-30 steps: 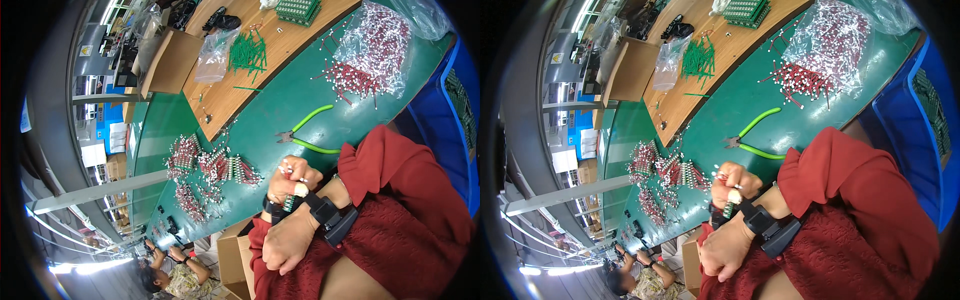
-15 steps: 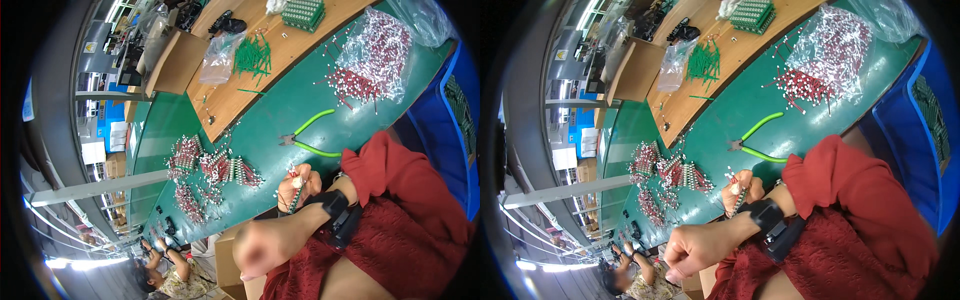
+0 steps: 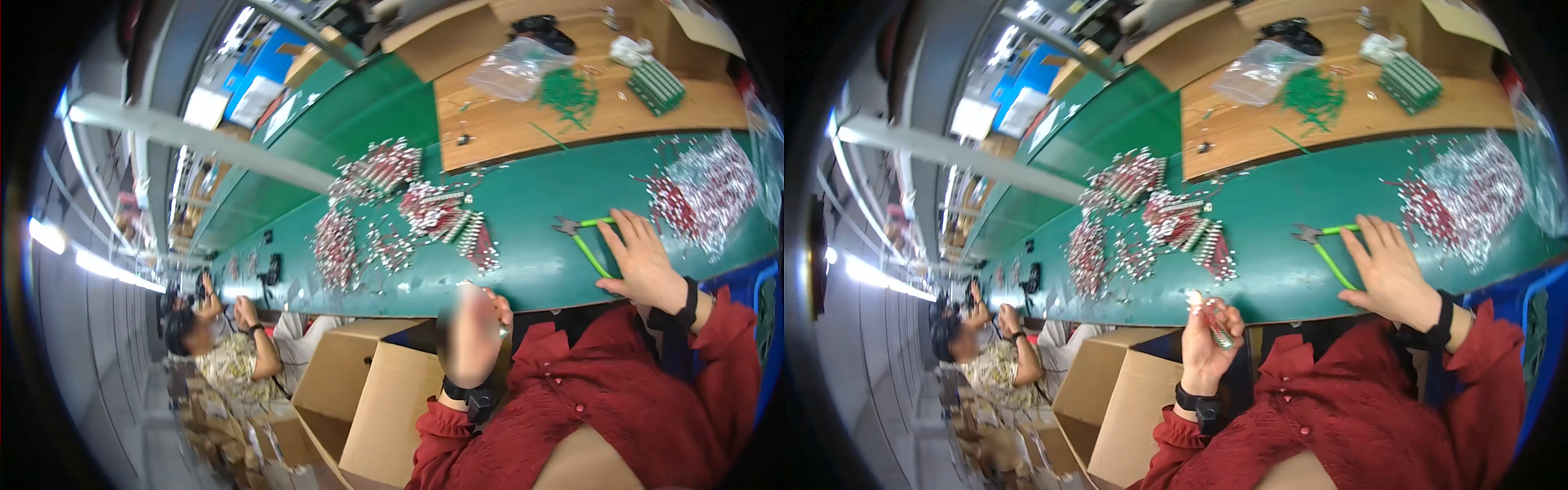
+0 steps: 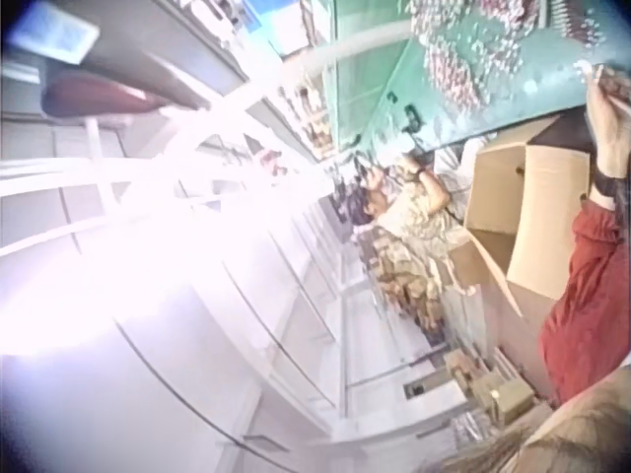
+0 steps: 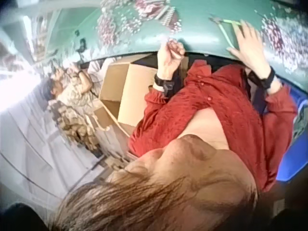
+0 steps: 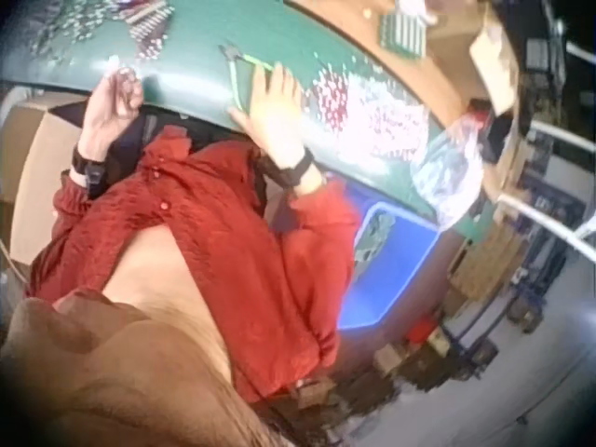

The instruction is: The person uses green-handled pliers to trim the red and white wires of small LED components. They pick up individual LEDs from a pile on the green workbench, cut the wires, and place the trimmed components back onto the table. The task is performed repeatedly in a factory setting.

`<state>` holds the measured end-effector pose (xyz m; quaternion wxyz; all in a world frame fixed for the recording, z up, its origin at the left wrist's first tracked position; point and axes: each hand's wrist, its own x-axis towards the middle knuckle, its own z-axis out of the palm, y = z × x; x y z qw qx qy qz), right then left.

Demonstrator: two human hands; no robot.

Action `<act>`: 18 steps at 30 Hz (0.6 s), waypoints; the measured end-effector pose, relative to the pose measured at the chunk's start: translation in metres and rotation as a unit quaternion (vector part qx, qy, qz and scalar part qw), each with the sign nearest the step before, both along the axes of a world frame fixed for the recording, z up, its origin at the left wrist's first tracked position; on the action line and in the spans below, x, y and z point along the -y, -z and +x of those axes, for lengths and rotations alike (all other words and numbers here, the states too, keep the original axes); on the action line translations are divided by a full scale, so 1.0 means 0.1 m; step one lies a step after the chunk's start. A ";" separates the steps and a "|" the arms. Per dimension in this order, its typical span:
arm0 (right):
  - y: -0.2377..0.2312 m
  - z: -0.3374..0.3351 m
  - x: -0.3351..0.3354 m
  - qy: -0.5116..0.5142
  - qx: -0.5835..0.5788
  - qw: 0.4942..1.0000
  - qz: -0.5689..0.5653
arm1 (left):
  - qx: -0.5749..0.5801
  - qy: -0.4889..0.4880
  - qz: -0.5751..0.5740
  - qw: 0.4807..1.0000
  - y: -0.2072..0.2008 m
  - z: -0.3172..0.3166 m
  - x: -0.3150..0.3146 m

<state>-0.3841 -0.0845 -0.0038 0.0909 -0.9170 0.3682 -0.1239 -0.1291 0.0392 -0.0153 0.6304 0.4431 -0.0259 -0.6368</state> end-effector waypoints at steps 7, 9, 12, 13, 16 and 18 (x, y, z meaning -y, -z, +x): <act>-0.08 0.05 0.14 -0.008 0.015 0.998 0.055 | -0.125 -0.012 -0.025 0.992 0.05 0.17 -0.29; -0.14 0.05 0.25 -0.002 -0.003 0.995 0.103 | -0.100 -0.020 -0.071 0.992 0.10 0.21 -0.33; -0.23 0.04 0.52 -0.041 0.021 0.952 0.302 | -0.084 -0.058 -0.149 0.984 0.11 0.30 -0.43; -0.29 0.05 0.55 0.010 0.108 0.861 0.497 | -0.071 -0.079 -0.164 0.981 0.12 0.31 -0.42; -0.22 0.11 0.52 -0.033 0.320 0.517 0.793 | -0.077 -0.133 -0.247 0.957 0.16 0.42 -0.35; -0.18 0.48 0.36 -0.078 0.334 0.417 0.842 | -0.025 -0.247 -0.262 0.933 0.21 0.48 -0.27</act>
